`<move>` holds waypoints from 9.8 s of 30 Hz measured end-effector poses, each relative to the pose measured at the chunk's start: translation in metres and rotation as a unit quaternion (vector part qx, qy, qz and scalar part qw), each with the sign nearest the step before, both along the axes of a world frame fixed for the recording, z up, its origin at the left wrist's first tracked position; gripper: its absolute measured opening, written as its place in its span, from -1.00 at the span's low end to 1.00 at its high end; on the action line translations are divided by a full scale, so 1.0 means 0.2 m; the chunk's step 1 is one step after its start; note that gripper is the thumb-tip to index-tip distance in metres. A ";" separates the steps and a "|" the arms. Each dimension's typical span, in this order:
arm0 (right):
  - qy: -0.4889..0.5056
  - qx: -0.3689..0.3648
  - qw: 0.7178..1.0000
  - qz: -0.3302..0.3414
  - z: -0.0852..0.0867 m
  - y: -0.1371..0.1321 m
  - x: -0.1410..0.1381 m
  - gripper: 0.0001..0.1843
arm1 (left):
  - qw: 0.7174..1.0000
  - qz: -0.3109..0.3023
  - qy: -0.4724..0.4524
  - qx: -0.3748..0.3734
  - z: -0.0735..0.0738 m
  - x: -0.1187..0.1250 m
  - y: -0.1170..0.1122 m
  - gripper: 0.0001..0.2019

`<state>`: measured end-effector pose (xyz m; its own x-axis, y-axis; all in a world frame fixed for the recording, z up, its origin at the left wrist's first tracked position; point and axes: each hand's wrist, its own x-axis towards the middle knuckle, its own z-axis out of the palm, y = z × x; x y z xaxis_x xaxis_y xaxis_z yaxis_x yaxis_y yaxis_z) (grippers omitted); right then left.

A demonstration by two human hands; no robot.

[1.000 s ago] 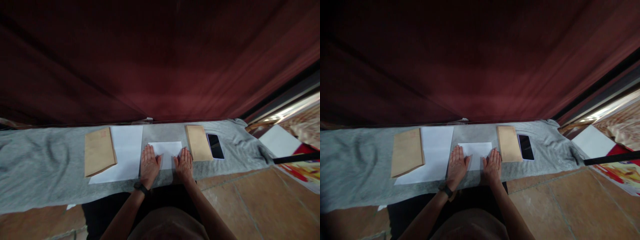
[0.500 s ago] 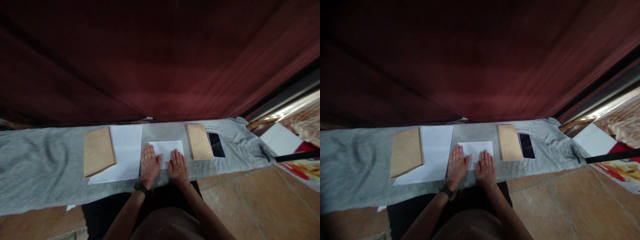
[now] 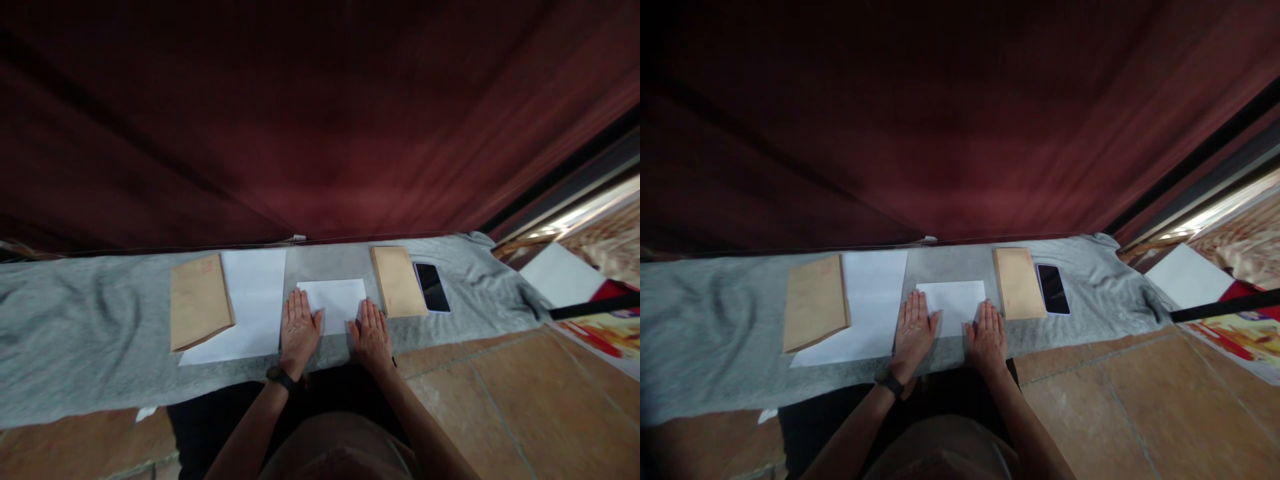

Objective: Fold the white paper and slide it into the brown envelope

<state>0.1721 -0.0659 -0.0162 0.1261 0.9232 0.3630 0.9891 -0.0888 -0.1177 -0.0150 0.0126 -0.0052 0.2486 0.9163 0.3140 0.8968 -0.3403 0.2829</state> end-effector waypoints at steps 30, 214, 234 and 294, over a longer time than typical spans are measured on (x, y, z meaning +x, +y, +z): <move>0.060 -0.074 0.992 -0.087 0.12 0.12 0.08 -0.53 | 0.992 -0.106 0.068 -0.003 0.01 -0.04 -0.39 -0.41; 0.063 -0.068 0.992 -0.081 0.19 0.29 0.05 -0.62 | 0.970 0.082 0.113 -0.199 0.20 0.12 0.22 -0.56; 0.038 -0.018 0.998 0.037 0.00 0.24 -0.15 -0.42 | 0.972 0.075 0.117 -0.191 0.22 0.12 0.20 -0.58; 0.029 -0.042 0.998 0.042 0.02 0.10 0.08 -0.43 | 0.994 -0.016 0.075 -0.074 0.03 0.27 -0.01 -0.30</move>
<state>0.1877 -0.0458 -0.0126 0.0655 0.9583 0.2781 0.9852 -0.0179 -0.1702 0.0387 0.0099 0.0018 0.3124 0.9404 0.1342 0.9218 -0.3342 0.1966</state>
